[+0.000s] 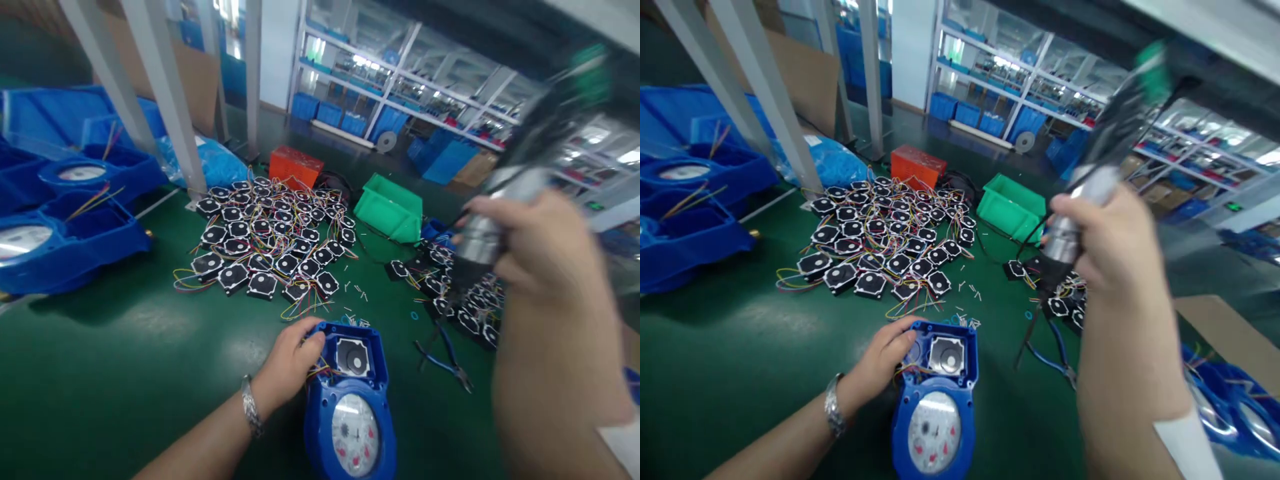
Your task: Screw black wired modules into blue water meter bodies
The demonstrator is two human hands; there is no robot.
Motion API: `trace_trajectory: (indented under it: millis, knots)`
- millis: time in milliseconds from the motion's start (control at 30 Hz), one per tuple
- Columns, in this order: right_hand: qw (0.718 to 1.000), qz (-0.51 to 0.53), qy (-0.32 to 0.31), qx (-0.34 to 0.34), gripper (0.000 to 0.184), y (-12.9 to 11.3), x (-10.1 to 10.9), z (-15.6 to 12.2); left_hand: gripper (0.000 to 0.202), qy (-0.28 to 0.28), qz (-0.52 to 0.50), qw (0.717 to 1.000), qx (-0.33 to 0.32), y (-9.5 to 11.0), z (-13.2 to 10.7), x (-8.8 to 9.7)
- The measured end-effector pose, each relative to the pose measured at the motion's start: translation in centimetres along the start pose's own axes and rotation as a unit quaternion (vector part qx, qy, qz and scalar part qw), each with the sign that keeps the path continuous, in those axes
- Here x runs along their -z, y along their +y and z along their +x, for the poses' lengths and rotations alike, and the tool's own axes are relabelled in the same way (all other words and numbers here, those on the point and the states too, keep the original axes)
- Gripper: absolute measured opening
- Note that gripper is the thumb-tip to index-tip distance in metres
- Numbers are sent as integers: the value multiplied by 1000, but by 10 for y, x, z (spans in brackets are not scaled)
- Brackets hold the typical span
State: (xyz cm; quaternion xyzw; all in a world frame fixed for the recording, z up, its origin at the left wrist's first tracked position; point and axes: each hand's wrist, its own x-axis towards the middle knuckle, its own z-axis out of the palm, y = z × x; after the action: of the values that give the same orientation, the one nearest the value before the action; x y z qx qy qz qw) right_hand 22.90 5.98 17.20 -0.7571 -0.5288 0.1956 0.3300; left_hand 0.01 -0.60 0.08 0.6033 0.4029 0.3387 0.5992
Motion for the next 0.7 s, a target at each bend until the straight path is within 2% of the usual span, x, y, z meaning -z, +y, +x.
trace_trajectory:
  millis: [100, 233, 333, 467, 567, 633, 667, 700]
  knots:
    - [994, -49, -37, -88, 43, 35, -33, 13, 29, -8, -5, 1000, -6, 0, 0, -1]
    - [978, -132, -63, -147, 39, 99, -81, 24, 32, -7, -10, 1000, 0, 1, 0, -2]
    - [969, -173, -75, -161, 35, 119, -98, 22, 35, 0, -1, 1000, 7, 1, -1, -2]
    - [973, -175, -56, -138, 44, 109, -90, 3, 38, 22, 26, 999, 22, 0, -2, -1]
    - [985, -125, -67, -95, 48, 95, -69, -37, 40, 44, 42, 998, 25, -3, -2, -1]
    - [987, -65, -119, -81, 48, 93, -58, -79, 43, 54, 42, 997, 36, -9, -2, 0]
    - [984, -23, -161, -73, 54, 94, -55, -103, 47, 59, 37, 996, 48, -13, -2, 1]
    - [971, 79, -214, -67, 66, 96, -57, -127, 50, 65, 28, 995, 63, -18, -1, 2]
